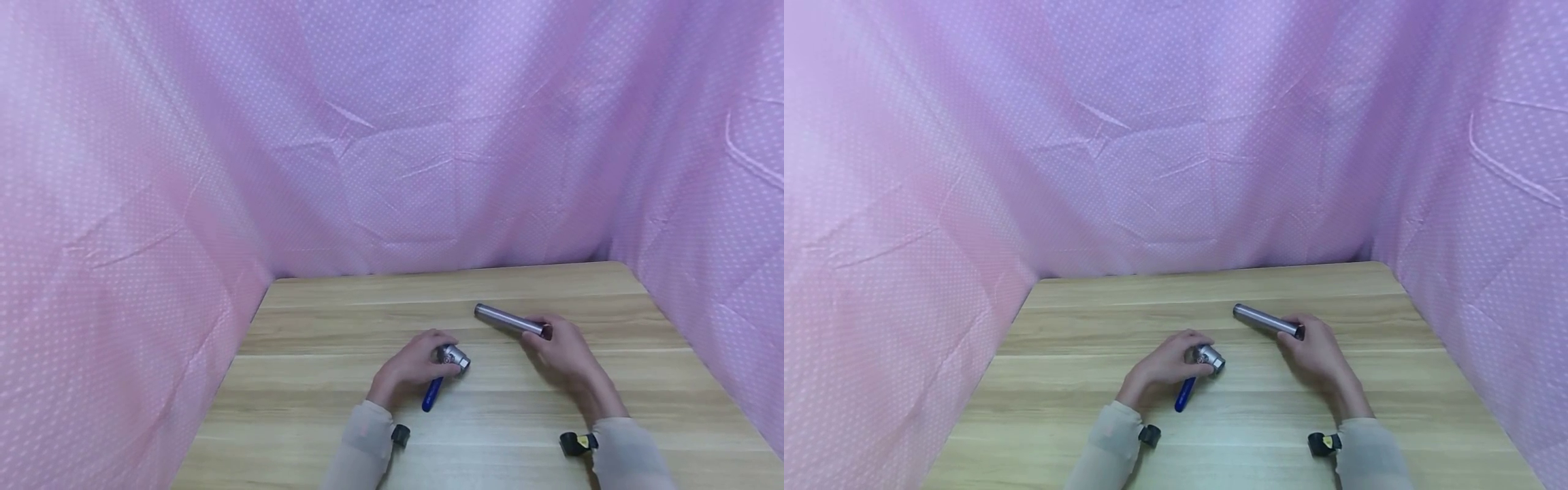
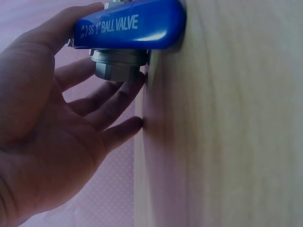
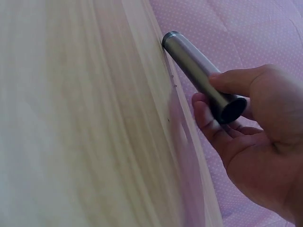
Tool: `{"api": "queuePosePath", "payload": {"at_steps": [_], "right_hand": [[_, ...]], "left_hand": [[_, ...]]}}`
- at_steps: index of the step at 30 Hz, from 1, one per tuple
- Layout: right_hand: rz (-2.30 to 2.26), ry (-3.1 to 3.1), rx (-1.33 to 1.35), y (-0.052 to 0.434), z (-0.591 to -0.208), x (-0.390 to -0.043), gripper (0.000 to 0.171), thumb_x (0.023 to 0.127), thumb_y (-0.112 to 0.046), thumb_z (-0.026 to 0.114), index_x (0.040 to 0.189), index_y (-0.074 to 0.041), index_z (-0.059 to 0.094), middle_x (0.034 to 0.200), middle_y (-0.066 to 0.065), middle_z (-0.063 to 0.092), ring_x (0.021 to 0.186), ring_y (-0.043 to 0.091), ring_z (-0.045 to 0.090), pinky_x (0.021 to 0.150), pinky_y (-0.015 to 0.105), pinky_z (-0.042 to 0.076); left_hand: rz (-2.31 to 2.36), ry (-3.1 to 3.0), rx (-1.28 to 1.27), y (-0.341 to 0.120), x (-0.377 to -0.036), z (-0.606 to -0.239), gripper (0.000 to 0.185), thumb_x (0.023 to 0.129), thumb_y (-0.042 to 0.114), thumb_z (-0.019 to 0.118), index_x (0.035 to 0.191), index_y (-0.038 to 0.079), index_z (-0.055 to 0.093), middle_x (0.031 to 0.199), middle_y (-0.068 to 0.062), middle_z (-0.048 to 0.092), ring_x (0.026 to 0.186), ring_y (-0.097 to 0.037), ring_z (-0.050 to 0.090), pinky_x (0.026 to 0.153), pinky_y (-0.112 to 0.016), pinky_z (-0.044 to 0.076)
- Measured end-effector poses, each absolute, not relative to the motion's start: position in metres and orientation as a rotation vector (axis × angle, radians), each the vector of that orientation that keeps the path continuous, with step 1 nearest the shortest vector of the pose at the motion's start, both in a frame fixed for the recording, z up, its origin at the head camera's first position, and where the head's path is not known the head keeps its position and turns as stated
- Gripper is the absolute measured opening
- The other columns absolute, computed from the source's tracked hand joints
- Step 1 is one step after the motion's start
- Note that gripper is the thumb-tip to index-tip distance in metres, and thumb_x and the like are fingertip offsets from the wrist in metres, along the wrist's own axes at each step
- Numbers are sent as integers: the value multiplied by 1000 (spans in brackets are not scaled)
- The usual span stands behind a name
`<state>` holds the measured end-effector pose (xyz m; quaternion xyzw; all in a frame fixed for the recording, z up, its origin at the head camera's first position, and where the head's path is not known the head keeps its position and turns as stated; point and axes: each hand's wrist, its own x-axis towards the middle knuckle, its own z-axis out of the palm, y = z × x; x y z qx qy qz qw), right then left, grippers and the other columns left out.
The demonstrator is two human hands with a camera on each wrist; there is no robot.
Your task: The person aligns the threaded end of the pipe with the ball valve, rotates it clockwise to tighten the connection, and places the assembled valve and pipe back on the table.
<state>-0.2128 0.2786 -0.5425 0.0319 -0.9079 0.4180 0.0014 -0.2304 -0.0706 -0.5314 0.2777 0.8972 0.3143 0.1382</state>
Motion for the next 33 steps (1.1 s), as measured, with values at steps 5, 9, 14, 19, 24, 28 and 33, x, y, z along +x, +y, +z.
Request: {"api": "queuePosePath", "payload": {"at_steps": [5,9,14,19,24,28,33], "right_hand": [[1290,-2822,104,280,-542,-214,39,112,-28,71,145,-7,69,129,19,77,114,31,72,107,49,60],[1335,-2805,84,280,-542,-215,41,113,-30,70,146,-6,69,130,20,77,113,30,71,102,38,61],[1374,-2796,41,279,-541,-215,43,114,-31,68,148,-6,68,134,22,76,115,33,72,101,40,64],[1328,-2769,44,280,-540,-214,44,113,-32,69,147,-4,69,135,26,77,119,37,74,107,53,63],[1310,-2720,84,280,-536,-215,43,110,-29,75,144,-4,72,132,25,79,112,26,74,94,17,59],[1365,-2620,153,277,-528,-215,41,106,-20,80,142,-2,73,124,26,81,100,9,74,85,10,58],[1532,-2476,223,270,-513,-210,41,103,-13,82,142,-1,73,115,20,85,89,-3,75,78,15,64]], "left_hand": [[960,2584,786,-70,-232,-533,52,100,43,86,145,20,75,140,3,77,122,-7,69,111,-28,58],[994,2580,760,-71,-232,-533,47,98,38,89,139,19,78,132,4,80,111,-3,68,102,-23,57],[1029,2611,726,-73,-232,-533,46,93,32,93,134,17,81,131,3,81,107,-3,68,97,-22,58],[1132,2590,630,-78,-233,-532,48,89,32,96,133,17,82,126,2,82,104,-6,69,94,-24,60],[1309,2546,513,-85,-235,-530,51,87,29,97,134,16,82,119,3,82,100,-8,71,90,-25,62],[1440,2551,482,-92,-236,-526,50,88,29,96,134,13,81,117,-1,83,98,-10,73,86,-25,64],[1641,2522,401,-97,-237,-516,52,90,29,94,137,14,80,124,-10,81,101,-17,76,83,-25,67]]}}
